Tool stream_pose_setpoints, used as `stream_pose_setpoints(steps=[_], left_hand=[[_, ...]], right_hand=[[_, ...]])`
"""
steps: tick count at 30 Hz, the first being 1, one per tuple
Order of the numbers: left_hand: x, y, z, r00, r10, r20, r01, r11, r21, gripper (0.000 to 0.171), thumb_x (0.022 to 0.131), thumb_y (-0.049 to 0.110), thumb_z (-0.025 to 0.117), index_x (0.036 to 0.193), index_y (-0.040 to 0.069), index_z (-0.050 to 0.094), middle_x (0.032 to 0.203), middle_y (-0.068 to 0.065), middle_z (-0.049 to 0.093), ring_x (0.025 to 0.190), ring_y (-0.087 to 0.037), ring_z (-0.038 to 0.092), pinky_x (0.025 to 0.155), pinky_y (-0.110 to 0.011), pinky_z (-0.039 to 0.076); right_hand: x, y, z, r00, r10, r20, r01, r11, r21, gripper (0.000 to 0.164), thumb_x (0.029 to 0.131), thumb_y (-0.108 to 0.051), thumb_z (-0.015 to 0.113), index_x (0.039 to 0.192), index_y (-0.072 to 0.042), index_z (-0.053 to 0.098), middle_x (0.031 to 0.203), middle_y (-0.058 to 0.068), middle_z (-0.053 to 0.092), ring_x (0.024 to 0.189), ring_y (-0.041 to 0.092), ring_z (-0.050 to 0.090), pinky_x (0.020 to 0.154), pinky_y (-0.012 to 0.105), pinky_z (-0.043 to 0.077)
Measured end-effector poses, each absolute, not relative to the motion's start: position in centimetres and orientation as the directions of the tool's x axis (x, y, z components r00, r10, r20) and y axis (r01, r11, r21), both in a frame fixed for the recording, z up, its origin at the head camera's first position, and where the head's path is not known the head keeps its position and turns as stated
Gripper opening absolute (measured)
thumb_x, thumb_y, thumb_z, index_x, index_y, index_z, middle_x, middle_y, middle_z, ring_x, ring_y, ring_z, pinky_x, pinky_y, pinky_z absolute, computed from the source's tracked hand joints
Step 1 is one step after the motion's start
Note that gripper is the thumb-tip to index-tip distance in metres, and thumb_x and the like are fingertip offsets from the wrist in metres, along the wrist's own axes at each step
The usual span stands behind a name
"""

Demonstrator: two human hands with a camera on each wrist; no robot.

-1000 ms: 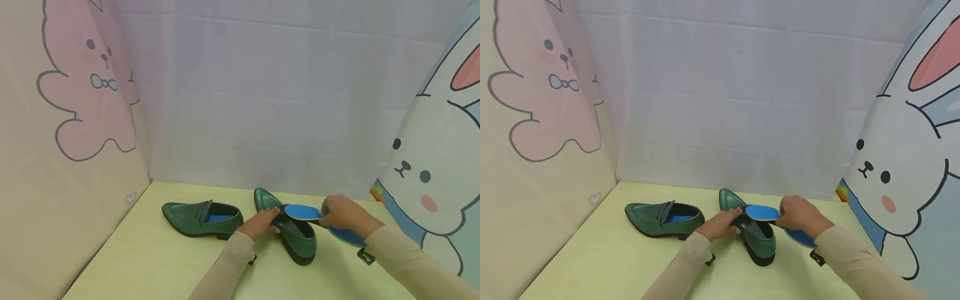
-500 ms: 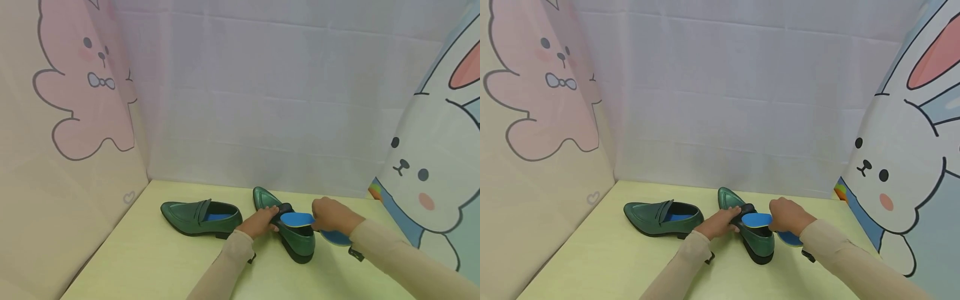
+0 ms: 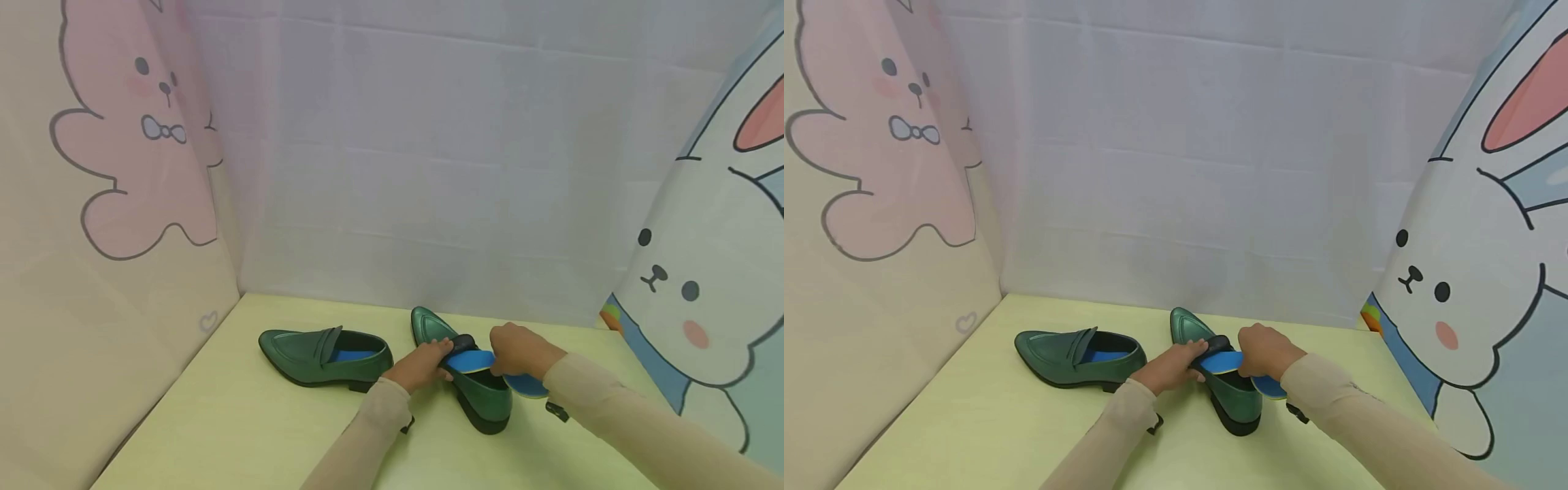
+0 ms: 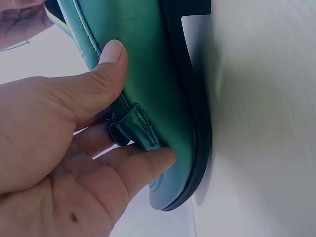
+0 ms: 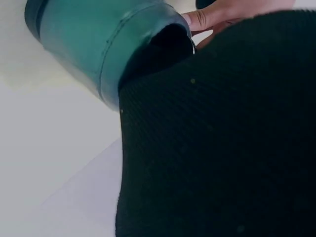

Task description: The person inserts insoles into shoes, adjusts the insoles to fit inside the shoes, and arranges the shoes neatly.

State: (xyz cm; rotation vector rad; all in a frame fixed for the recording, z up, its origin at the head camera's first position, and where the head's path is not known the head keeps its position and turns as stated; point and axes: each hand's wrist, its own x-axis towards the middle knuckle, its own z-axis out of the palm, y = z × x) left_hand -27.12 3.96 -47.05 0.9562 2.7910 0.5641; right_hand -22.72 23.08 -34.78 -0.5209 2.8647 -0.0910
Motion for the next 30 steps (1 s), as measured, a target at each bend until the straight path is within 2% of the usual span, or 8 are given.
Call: stream_pose_setpoints(steps=[4, 12, 16, 22, 30], left_hand=[[-27.1, 3.8, -47.2, -0.791, 0.612, -0.021, 0.556, 0.731, 0.395, 0.07, 0.084, 0.032, 0.064, 0.144, 0.01, 0.035, 0.147, -0.006, 0.034, 0.132, -0.028, 0.032, 0.104, -0.031, 0.03], [-27.0, 3.9, -47.1, -0.798, 0.602, -0.022, 0.542, 0.734, 0.41, 0.07, 0.084, 0.033, 0.064, 0.144, 0.013, 0.036, 0.147, -0.006, 0.035, 0.131, -0.027, 0.032, 0.103, -0.031, 0.032], [-27.3, 4.0, -47.1, -0.803, 0.595, -0.028, 0.536, 0.741, 0.404, 0.07, 0.083, 0.034, 0.064, 0.144, 0.014, 0.036, 0.147, -0.005, 0.035, 0.131, -0.026, 0.032, 0.102, -0.031, 0.032], [-27.4, 4.1, -47.6, -0.802, 0.595, -0.048, 0.525, 0.742, 0.416, 0.072, 0.082, 0.035, 0.066, 0.144, 0.015, 0.036, 0.147, -0.004, 0.035, 0.132, -0.026, 0.032, 0.102, -0.032, 0.033], [-27.4, 3.9, -47.3, -0.801, 0.599, -0.012, 0.542, 0.734, 0.409, 0.07, 0.083, 0.035, 0.065, 0.144, 0.016, 0.036, 0.144, -0.005, 0.038, 0.129, -0.026, 0.036, 0.1, -0.031, 0.035]], right_hand=[[-23.3, 22.4, -35.8, -0.915, -0.335, -0.227, -0.318, 0.942, -0.108, 0.022, 0.072, -0.016, 0.074, 0.077, -0.008, 0.054, 0.067, 0.002, 0.051, 0.058, 0.018, 0.049, 0.054, 0.033, 0.043], [-24.5, 21.8, -37.0, -0.925, -0.288, -0.247, -0.263, 0.956, -0.129, 0.023, 0.073, -0.021, 0.074, 0.076, -0.009, 0.054, 0.069, 0.003, 0.052, 0.059, 0.019, 0.05, 0.054, 0.034, 0.042], [-25.2, 21.6, -37.6, -0.932, -0.273, -0.237, -0.244, 0.959, -0.146, 0.024, 0.072, -0.023, 0.073, 0.077, -0.009, 0.055, 0.069, 0.003, 0.053, 0.059, 0.019, 0.051, 0.054, 0.034, 0.042], [-25.2, 21.1, -38.5, -0.947, -0.24, -0.212, -0.211, 0.966, -0.148, 0.03, 0.072, -0.027, 0.074, 0.087, -0.007, 0.057, 0.073, 0.002, 0.054, 0.062, 0.019, 0.052, 0.055, 0.037, 0.044], [-25.8, 20.6, -39.2, -0.954, -0.243, -0.177, -0.214, 0.962, -0.169, 0.034, 0.072, -0.029, 0.074, 0.092, -0.006, 0.058, 0.078, 0.004, 0.057, 0.064, 0.019, 0.054, 0.056, 0.038, 0.046]])
